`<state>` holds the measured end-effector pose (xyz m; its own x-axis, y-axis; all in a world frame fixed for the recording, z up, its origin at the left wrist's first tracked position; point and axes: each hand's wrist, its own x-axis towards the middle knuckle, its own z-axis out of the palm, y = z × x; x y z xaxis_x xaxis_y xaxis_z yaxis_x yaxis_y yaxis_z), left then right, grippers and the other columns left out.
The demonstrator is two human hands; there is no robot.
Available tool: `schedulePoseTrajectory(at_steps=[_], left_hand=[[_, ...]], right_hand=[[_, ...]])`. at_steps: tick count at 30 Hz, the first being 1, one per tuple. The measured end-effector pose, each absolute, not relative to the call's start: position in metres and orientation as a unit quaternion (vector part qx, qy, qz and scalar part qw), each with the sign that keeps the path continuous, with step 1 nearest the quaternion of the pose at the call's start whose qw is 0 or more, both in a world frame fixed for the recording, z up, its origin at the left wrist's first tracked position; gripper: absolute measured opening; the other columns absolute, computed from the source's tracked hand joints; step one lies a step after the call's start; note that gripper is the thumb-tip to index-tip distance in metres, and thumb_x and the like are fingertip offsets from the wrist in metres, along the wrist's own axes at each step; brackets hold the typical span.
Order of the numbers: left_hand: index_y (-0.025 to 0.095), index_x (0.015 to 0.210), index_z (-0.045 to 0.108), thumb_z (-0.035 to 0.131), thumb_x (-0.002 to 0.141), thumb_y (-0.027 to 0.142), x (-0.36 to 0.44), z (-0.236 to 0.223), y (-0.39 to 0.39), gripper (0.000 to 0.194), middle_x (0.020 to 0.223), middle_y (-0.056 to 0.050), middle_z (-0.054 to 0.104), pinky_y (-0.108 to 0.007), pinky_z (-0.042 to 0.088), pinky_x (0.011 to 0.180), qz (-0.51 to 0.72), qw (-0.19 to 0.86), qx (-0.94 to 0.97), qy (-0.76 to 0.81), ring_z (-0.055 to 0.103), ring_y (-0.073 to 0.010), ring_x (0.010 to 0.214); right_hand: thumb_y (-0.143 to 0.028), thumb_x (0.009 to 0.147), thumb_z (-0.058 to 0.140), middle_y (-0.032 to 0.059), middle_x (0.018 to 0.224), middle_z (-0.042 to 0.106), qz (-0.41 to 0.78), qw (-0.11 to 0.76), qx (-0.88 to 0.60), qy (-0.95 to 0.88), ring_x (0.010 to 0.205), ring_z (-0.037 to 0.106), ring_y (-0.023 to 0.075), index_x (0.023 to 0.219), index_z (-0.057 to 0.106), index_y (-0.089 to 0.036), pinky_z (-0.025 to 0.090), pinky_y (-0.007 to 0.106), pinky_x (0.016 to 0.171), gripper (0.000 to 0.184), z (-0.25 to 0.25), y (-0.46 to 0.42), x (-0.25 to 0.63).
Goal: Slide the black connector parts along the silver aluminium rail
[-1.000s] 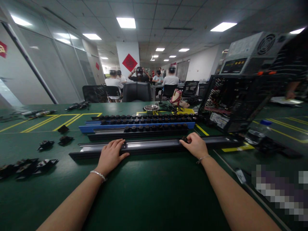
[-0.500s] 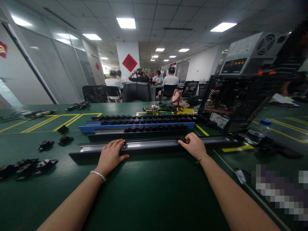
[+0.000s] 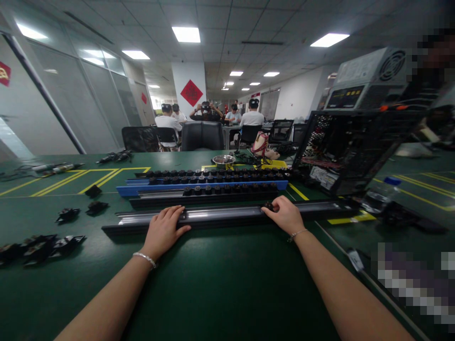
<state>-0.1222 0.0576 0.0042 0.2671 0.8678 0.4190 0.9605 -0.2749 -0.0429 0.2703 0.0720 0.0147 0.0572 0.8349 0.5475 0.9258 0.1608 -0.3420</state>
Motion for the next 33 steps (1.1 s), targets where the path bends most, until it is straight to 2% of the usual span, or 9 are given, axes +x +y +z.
schedulePoseTrajectory(at_steps=[15,28,33], left_hand=[[0.022,0.128,0.047,0.035,0.087,0.055,-0.12,0.006,0.057,0.054,0.133,-0.008,0.052,-0.044,0.037,0.093,-0.165,0.133,-0.775,-0.595,0.043,-0.0255,0.122],[0.023,0.127,0.049,0.036,0.086,0.055,-0.119,0.006,0.057,0.054,0.131,-0.007,0.053,-0.046,0.033,0.096,-0.175,0.129,-0.771,-0.599,0.045,-0.026,0.12],[0.025,0.126,0.051,0.038,0.086,0.055,-0.118,0.006,0.057,0.052,0.13,-0.008,0.055,-0.049,0.026,0.103,-0.18,0.133,-0.769,-0.598,0.047,-0.0258,0.119]], right_hand=[[-0.051,0.074,0.058,-0.0002,0.072,0.052,-0.042,0.355,-0.62,-0.699,0.062,0.052,0.0138,0.063,0.045,-0.022,0.037,0.027,0.055,0.034,0.015,0.073,0.264],[-0.047,0.074,0.06,0.0003,0.073,0.052,-0.021,0.356,-0.605,-0.712,0.063,0.053,0.0141,0.063,0.045,-0.022,0.041,0.028,0.057,0.031,0.016,0.074,0.258],[-0.047,0.075,0.059,0.0011,0.075,0.053,-0.013,0.356,-0.59,-0.725,0.064,0.053,0.0145,0.065,0.045,-0.022,0.041,0.028,0.057,0.03,0.015,0.076,0.253]])
